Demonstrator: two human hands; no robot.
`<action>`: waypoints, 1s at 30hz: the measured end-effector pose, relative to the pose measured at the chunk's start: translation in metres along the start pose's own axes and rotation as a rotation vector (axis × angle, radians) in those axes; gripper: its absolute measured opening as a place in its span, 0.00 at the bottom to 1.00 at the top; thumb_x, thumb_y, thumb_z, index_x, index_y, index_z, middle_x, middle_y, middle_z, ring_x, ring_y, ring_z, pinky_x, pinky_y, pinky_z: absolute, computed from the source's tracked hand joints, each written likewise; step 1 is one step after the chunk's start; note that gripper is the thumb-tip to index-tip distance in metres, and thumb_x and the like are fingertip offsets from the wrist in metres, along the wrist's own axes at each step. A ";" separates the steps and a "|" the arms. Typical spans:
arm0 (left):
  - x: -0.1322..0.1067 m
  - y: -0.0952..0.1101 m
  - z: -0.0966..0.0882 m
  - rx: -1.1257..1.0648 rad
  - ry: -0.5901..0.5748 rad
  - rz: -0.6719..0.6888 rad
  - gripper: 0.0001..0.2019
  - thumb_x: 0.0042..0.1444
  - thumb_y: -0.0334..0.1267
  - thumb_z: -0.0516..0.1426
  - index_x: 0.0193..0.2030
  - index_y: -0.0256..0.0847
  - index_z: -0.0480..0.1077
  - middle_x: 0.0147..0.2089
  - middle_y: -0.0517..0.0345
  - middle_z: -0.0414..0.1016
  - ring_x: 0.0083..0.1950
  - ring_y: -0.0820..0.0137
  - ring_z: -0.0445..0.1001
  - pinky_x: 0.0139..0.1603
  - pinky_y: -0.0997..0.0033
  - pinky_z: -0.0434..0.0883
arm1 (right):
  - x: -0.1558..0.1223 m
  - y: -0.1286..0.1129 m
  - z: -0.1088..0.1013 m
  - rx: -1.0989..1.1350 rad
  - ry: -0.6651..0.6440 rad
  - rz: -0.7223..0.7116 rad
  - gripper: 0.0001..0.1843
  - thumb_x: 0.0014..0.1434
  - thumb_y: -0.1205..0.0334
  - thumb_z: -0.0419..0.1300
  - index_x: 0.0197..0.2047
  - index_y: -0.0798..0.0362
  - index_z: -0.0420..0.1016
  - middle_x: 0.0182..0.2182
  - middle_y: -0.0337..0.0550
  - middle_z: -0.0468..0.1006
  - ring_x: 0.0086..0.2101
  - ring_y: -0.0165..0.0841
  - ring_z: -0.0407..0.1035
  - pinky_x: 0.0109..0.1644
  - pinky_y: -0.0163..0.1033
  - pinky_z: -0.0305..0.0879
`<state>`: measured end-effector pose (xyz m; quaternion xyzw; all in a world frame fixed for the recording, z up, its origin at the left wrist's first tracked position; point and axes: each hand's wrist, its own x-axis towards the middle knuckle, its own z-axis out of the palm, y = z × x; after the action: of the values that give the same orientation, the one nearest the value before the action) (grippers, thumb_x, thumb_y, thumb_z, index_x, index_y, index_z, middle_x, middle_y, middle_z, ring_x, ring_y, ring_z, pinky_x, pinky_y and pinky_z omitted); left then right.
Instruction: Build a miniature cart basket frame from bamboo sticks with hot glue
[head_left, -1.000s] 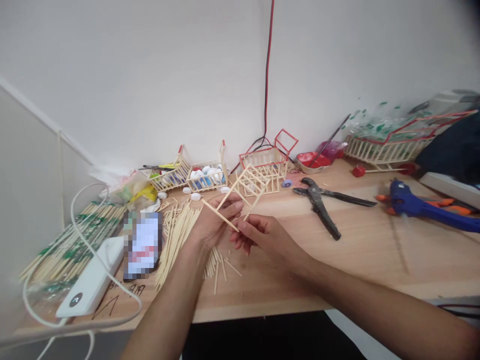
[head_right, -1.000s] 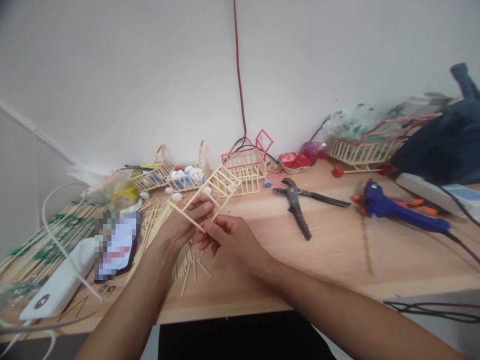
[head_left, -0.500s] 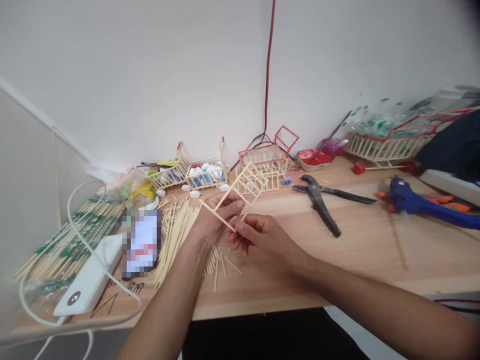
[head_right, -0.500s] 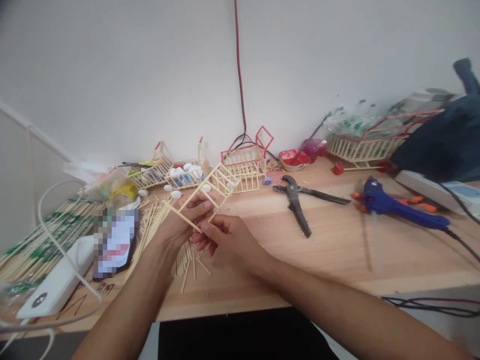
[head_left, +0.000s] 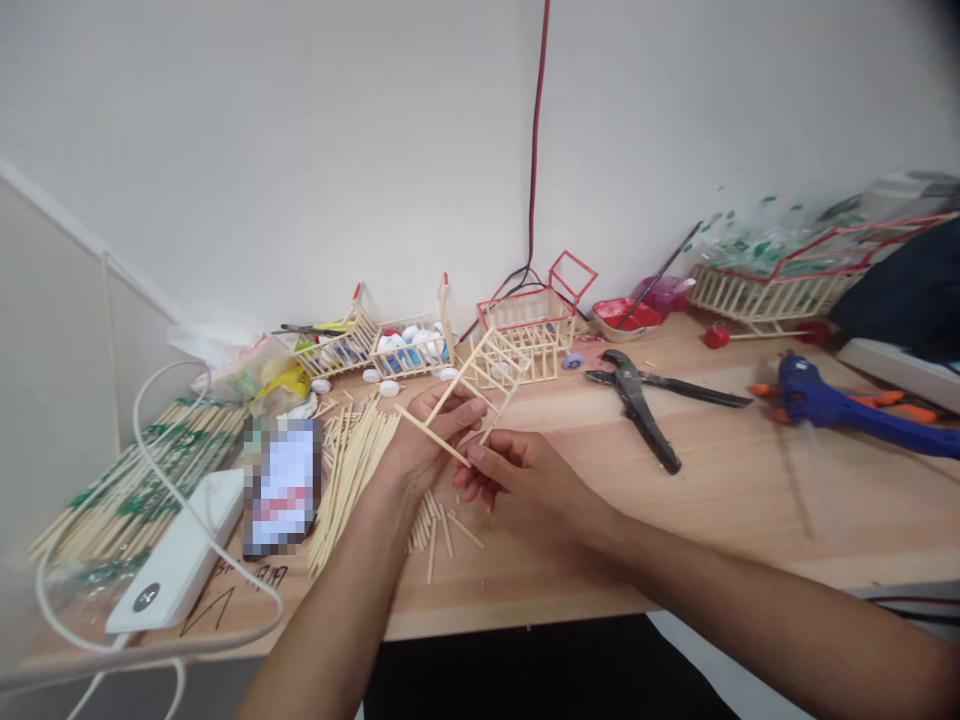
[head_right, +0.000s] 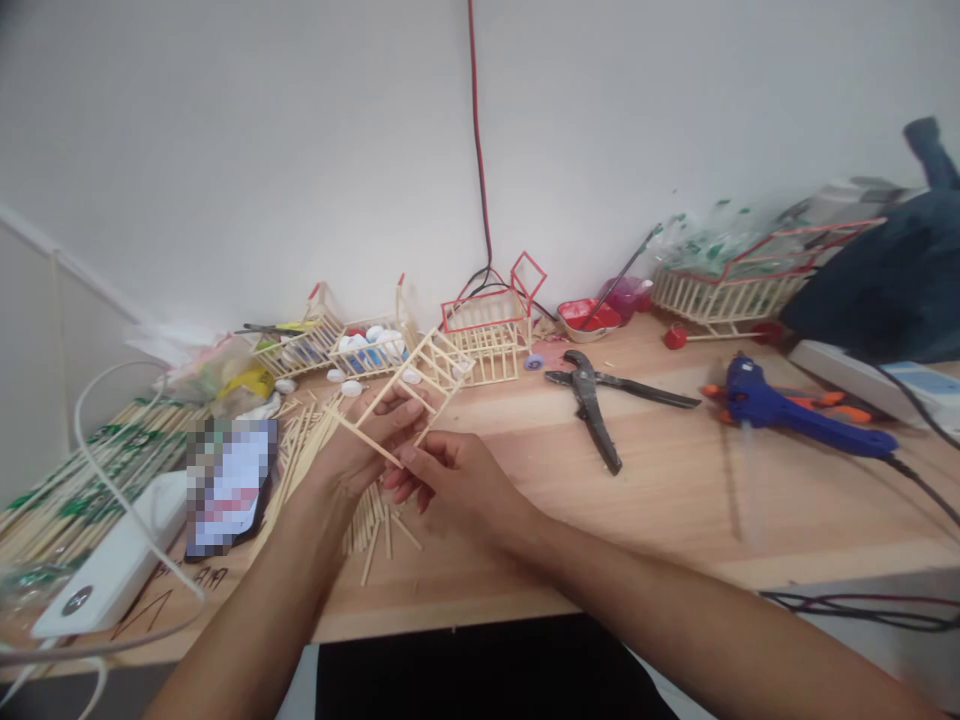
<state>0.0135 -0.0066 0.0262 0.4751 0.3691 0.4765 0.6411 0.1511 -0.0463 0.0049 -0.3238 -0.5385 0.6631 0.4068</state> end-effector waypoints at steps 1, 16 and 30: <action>0.000 0.000 0.000 -0.001 0.009 -0.005 0.17 0.40 0.41 0.70 0.29 0.35 0.68 0.26 0.61 0.70 0.21 0.81 0.64 0.19 0.81 0.58 | 0.000 -0.001 0.000 0.002 -0.001 0.003 0.17 0.59 0.49 0.59 0.29 0.55 0.73 0.29 0.41 0.78 0.25 0.26 0.70 0.29 0.33 0.64; 0.001 0.002 0.005 0.021 0.067 0.002 0.15 0.40 0.40 0.69 0.28 0.35 0.69 0.25 0.62 0.69 0.23 0.80 0.65 0.21 0.82 0.60 | -0.001 0.000 0.001 0.003 0.004 0.007 0.18 0.59 0.48 0.59 0.30 0.56 0.73 0.30 0.43 0.79 0.27 0.26 0.70 0.29 0.33 0.65; 0.001 -0.001 0.005 0.022 0.053 -0.005 0.16 0.39 0.40 0.69 0.28 0.35 0.68 0.25 0.62 0.70 0.21 0.80 0.65 0.17 0.82 0.57 | -0.001 0.000 0.000 0.025 -0.020 -0.003 0.18 0.59 0.48 0.59 0.31 0.55 0.74 0.30 0.43 0.79 0.27 0.27 0.71 0.29 0.34 0.64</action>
<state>0.0189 -0.0073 0.0271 0.4685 0.3923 0.4833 0.6269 0.1516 -0.0474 0.0048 -0.3111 -0.5348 0.6723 0.4065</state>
